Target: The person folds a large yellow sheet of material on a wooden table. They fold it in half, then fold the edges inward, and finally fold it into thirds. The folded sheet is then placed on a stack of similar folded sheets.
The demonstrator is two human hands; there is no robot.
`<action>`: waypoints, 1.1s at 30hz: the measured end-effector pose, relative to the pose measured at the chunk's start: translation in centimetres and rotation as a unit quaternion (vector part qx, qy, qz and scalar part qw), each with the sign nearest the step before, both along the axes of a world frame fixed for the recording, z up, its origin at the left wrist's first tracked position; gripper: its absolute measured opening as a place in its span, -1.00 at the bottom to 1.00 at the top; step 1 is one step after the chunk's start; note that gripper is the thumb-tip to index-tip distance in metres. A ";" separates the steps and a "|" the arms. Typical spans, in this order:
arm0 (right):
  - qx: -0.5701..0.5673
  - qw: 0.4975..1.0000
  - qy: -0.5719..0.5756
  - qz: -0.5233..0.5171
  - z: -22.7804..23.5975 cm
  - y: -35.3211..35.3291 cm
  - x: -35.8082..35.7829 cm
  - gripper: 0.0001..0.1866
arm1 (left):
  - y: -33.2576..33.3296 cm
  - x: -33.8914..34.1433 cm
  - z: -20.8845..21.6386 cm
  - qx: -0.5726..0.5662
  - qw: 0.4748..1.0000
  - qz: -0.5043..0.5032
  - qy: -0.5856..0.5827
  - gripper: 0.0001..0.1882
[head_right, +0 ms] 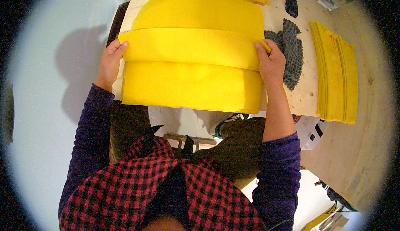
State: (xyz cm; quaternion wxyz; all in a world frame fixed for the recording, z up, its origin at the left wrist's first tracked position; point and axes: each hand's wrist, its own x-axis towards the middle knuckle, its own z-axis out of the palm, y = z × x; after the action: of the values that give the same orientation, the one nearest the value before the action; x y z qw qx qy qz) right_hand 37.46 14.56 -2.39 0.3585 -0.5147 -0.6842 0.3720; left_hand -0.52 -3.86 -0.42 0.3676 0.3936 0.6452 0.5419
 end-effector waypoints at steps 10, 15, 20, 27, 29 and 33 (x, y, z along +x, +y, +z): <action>0.039 0.996 -0.062 -0.052 -0.8 0.8 -0.5 -0.71 | 1.6 0.3 -1.7 -0.043 0.991 0.056 0.114 -0.76; 0.058 0.994 -0.068 -0.059 -0.7 0.8 -0.9 -0.69 | 1.9 0.3 -2.5 -0.040 0.920 0.075 0.382 -0.78; 0.086 0.984 -0.140 -0.074 -0.5 1.1 -1.1 -0.70 | 2.0 0.5 -3.3 -0.038 0.887 0.085 0.453 -0.77; 0.075 0.991 -0.107 -0.030 -0.7 2.0 -1.1 -0.70 | 2.1 0.9 -2.8 -0.059 0.871 0.076 0.482 -0.77; 0.065 0.991 -0.115 -0.029 -0.9 2.1 -1.2 -0.71 | 2.1 0.9 -2.6 -0.074 0.867 0.075 0.486 -0.76; 0.054 0.991 -0.116 -0.038 -0.7 1.5 -1.4 -0.70 | 2.2 0.9 -2.4 -0.061 0.869 0.068 0.487 -0.75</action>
State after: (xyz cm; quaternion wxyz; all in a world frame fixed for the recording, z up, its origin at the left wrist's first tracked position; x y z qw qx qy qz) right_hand 36.09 16.04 -3.04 0.3183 -0.5601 -0.7200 0.2580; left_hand 0.35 -1.66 -2.85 -0.0078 0.5396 0.7991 0.2649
